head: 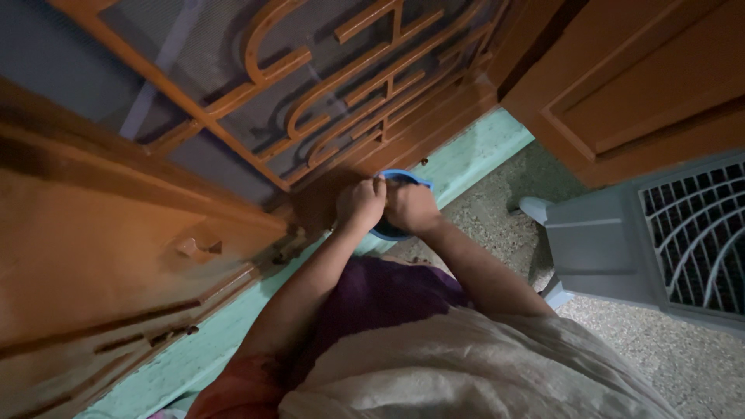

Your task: The person cleans an orange metal window grille by hand with a yellow cloth, rinsing the cloth in a blue bucket and wiping different parts of the metal bars.

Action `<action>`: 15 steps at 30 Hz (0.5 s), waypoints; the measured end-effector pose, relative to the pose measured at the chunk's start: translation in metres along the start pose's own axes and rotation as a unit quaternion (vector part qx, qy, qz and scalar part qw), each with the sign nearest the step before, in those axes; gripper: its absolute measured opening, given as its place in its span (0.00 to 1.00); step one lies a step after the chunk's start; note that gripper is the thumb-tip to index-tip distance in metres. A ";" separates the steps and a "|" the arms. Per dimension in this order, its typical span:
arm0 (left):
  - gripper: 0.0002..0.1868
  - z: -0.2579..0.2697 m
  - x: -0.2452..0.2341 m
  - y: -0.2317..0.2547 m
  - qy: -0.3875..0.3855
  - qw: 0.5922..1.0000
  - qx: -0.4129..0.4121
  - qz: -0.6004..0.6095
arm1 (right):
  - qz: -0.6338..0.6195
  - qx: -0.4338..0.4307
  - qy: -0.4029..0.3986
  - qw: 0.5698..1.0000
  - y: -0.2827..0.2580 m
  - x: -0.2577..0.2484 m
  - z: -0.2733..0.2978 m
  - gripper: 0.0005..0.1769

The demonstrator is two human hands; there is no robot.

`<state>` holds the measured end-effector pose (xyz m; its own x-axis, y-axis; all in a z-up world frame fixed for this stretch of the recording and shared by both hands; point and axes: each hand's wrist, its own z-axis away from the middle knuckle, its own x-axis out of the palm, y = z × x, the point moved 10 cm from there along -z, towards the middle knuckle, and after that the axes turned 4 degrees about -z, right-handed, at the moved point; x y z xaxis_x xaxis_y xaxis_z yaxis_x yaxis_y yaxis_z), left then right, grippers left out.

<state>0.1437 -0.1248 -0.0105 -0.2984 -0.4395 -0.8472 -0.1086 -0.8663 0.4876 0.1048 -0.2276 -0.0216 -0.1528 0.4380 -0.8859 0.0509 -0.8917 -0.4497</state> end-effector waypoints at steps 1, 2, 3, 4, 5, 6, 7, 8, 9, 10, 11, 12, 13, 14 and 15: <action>0.32 0.000 0.003 -0.003 -0.004 1.000 -0.003 0.019 | -0.004 -0.008 0.017 1.000 -0.002 -0.003 0.000 0.20; 0.32 0.000 0.006 -0.006 -0.008 0.999 -0.007 0.037 | -0.008 -0.016 0.033 0.999 -0.004 -0.006 0.001 0.23; 0.32 0.000 0.010 -0.010 -0.013 0.998 -0.011 0.056 | -0.006 -0.028 0.042 0.999 -0.008 -0.009 0.003 0.24; 0.33 -0.001 0.012 -0.012 -0.007 0.998 -0.006 0.066 | -0.004 -0.039 0.052 0.998 -0.012 -0.014 0.005 0.26; 0.33 -0.003 0.014 -0.014 -0.001 0.997 -0.002 0.076 | -0.002 -0.051 0.062 0.997 -0.017 -0.021 0.007 0.27; 0.34 -0.004 0.017 -0.017 0.004 0.996 0.003 0.085 | -0.004 -0.032 0.039 0.999 -0.017 -0.022 0.008 0.29; 0.35 -0.004 0.016 -0.019 0.020 0.996 0.003 0.083 | -0.006 -0.013 0.016 1.000 -0.018 -0.024 0.009 0.31; 0.36 -0.004 0.015 -0.022 0.037 0.996 0.003 0.080 | -0.008 0.006 -0.007 1.000 -0.020 -0.029 0.011 0.33; 0.37 -0.004 0.011 -0.024 0.054 0.995 0.004 0.078 | -0.048 -0.010 0.001 0.999 -0.027 -0.041 0.014 0.34; 0.37 -0.005 0.013 -0.032 0.037 0.993 -0.025 0.106 | -0.087 -0.025 0.009 0.996 -0.031 -0.054 0.020 0.36; 0.37 -0.005 0.014 -0.041 0.019 0.989 -0.053 0.135 | -0.126 -0.040 0.016 0.991 -0.034 -0.067 0.025 0.37; 0.37 -0.004 0.016 -0.050 0.000 0.983 -0.083 0.164 | -0.141 -0.021 0.036 0.989 -0.029 -0.079 0.031 0.39; 0.36 -0.002 0.015 -0.053 0.002 0.977 -0.085 0.196 | -0.156 -0.002 0.055 0.986 -0.021 -0.089 0.038 0.41; 0.36 -0.001 0.014 -0.056 0.003 0.970 -0.087 0.228 | -0.170 0.017 0.075 0.982 -0.011 -0.096 0.043 0.43; 0.37 0.001 0.013 -0.058 0.005 0.961 -0.088 0.260 | -0.133 0.003 0.140 0.981 -0.005 -0.109 0.050 0.42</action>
<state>0.1452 -0.0801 -0.0498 -0.2592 -0.8262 -0.5002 0.2160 -0.5544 0.8037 0.0714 -0.2766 0.0831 0.1166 0.6688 -0.7342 0.0392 -0.7418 -0.6695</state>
